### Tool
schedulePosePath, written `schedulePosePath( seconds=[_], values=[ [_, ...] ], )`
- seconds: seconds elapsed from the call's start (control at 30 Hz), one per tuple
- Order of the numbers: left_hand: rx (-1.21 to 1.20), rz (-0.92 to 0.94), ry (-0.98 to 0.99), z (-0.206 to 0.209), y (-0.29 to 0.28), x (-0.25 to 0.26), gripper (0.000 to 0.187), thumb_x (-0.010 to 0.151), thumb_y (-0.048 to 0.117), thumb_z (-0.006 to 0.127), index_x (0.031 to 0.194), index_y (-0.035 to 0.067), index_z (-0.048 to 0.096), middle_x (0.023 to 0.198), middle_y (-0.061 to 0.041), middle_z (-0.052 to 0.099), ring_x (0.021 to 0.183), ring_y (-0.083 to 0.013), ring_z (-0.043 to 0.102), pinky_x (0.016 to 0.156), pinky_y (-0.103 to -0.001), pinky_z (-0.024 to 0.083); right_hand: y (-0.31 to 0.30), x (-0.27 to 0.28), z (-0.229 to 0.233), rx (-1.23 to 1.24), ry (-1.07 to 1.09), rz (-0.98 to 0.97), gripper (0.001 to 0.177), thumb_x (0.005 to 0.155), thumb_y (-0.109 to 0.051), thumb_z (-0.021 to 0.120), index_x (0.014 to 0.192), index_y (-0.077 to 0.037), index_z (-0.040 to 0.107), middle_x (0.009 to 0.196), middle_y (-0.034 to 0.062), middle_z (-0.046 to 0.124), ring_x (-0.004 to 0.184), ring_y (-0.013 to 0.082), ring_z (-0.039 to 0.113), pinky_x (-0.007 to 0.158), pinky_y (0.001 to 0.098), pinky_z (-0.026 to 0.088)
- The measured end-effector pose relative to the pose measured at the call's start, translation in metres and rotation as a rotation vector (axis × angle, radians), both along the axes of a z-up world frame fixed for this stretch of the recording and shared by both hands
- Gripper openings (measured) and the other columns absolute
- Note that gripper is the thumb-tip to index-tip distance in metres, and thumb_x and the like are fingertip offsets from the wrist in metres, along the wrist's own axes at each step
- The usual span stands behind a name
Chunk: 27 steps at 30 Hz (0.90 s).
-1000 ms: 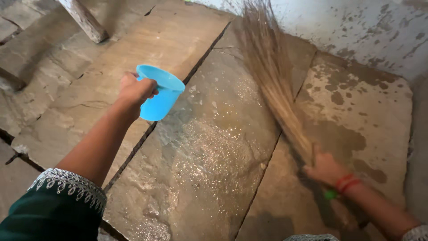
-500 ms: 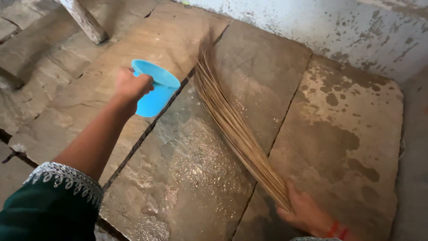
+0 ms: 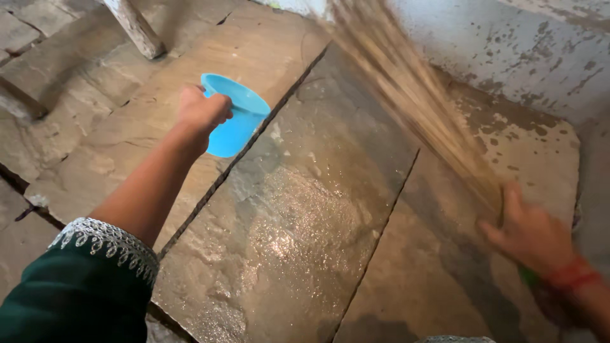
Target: The person pours water from a blue plastic cup onto a tiled floor and uses a traditional straw broom to sweep the water across the surface. The person refills the cup from a large black basin and continues sweeping the wet floor.
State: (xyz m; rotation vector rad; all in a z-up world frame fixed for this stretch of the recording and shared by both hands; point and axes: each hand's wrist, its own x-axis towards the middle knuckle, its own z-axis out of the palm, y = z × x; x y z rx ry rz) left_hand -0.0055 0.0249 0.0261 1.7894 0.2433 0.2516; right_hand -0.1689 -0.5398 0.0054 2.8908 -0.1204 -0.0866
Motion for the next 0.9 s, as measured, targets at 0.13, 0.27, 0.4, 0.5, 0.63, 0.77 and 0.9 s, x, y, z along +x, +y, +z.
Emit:
schedulePosePath(
  seconds=[0.13, 0.27, 0.4, 0.5, 0.63, 0.77, 0.9],
  values=[
    [0.024, 0.004, 0.047, 0.002, -0.005, -0.003, 0.031, 0.073, 0.005, 0.063, 0.1, -0.009, 0.059, 0.074, -0.014, 0.068, 0.063, -0.0189, 0.064, 0.056, -0.032, 0.05, -0.014, 0.048, -0.009, 0.017, -0.104, 0.023, 0.08, 0.084, -0.049, 0.07, 0.144, -0.006, 0.04, 0.071, 0.0208, 0.071, 0.065, 0.0403, 0.072, 0.062, 0.0508, 0.058],
    [0.03, 0.003, 0.095, 0.001, -0.011, -0.005, 0.063, 0.074, 0.006, 0.065, 0.13, -0.011, 0.044, 0.08, -0.015, 0.069, 0.069, -0.0196, 0.067, 0.06, -0.034, 0.055, -0.035, 0.083, -0.033, 0.096, -0.167, 0.05, 0.072, 0.082, -0.044, 0.072, 0.136, -0.007, 0.043, 0.085, 0.0247, 0.072, 0.078, 0.0451, 0.072, 0.072, 0.0549, 0.058],
    [0.027, -0.029, 0.154, -0.004, -0.014, -0.008, 0.071, 0.076, 0.008, 0.066, 0.138, -0.007, 0.036, 0.081, -0.014, 0.069, 0.071, -0.0196, 0.066, 0.063, -0.034, 0.054, -0.053, 0.105, -0.062, 0.111, -0.099, -0.017, 0.069, 0.082, -0.043, 0.073, 0.135, -0.009, 0.042, 0.097, 0.0257, 0.073, 0.089, 0.047, 0.072, 0.081, 0.0567, 0.057],
    [0.018, -0.084, 0.133, -0.009, -0.018, -0.012, 0.07, 0.077, 0.007, 0.066, 0.139, -0.01, 0.036, 0.084, -0.015, 0.07, 0.074, -0.0205, 0.067, 0.065, -0.032, 0.056, -0.062, 0.113, -0.082, 0.143, -0.086, -0.025, 0.074, 0.08, -0.04, 0.074, 0.138, -0.01, 0.04, 0.099, 0.0263, 0.074, 0.092, 0.0479, 0.072, 0.082, 0.0572, 0.057],
    [0.046, -0.108, 0.205, -0.008, -0.032, -0.016, 0.071, 0.079, 0.009, 0.065, 0.141, -0.005, 0.034, 0.086, -0.014, 0.069, 0.077, -0.0193, 0.066, 0.067, -0.033, 0.055, -0.056, 0.115, -0.094, 0.147, 0.026, -0.079, 0.078, 0.078, -0.042, 0.078, 0.135, -0.008, 0.038, 0.102, 0.0278, 0.073, 0.094, 0.0471, 0.073, 0.081, 0.0557, 0.059],
    [0.03, -0.145, 0.229, -0.002, -0.042, -0.02, 0.07, 0.079, 0.01, 0.065, 0.14, -0.004, 0.033, 0.086, -0.013, 0.068, 0.077, -0.0191, 0.065, 0.067, -0.034, 0.054, -0.042, 0.121, -0.121, 0.113, 0.254, -0.192, 0.074, 0.084, -0.043, 0.074, 0.14, -0.008, 0.039, 0.102, 0.0287, 0.076, 0.094, 0.0446, 0.076, 0.086, 0.0534, 0.061],
    [0.032, -0.173, 0.194, 0.0, -0.042, -0.024, 0.07, 0.079, 0.01, 0.066, 0.139, -0.004, 0.033, 0.086, -0.012, 0.068, 0.078, -0.0182, 0.066, 0.068, -0.033, 0.055, -0.045, 0.133, -0.195, 0.364, 0.189, -0.045, 0.101, 0.071, -0.039, 0.084, 0.146, 0.0, 0.029, 0.105, 0.0351, 0.068, 0.099, 0.05, 0.07, 0.088, 0.0543, 0.059]
  ],
)
